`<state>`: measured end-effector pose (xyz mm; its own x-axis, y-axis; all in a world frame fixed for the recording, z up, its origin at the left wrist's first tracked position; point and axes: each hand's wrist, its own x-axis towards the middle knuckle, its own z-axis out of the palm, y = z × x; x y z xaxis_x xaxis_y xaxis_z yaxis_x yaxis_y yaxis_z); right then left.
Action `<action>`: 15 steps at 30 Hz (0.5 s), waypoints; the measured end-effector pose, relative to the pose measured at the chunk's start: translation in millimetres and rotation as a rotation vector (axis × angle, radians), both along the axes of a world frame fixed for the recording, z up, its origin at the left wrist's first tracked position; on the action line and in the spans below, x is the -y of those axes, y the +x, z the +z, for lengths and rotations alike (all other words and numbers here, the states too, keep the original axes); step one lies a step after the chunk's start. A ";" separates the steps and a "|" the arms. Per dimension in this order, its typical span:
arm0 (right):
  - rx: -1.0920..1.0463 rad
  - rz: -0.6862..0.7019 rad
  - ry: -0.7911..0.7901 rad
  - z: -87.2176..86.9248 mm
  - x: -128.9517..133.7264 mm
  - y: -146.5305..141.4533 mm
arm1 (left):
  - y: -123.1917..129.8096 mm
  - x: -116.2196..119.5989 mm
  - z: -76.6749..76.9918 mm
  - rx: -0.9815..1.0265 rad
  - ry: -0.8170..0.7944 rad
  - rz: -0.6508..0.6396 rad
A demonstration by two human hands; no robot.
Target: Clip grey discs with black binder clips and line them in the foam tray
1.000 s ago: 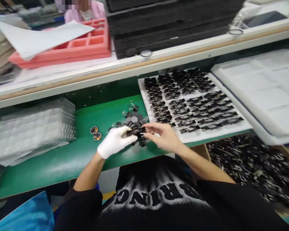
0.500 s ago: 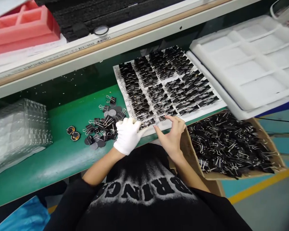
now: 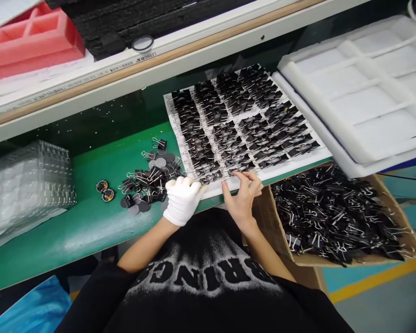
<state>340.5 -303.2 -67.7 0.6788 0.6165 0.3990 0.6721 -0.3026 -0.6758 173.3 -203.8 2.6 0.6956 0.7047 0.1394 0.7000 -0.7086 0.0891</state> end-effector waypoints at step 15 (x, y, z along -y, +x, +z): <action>0.002 0.160 -0.113 -143.1 25.5 -40.9 | -16.4 19.1 -13.6 0.159 0.045 0.128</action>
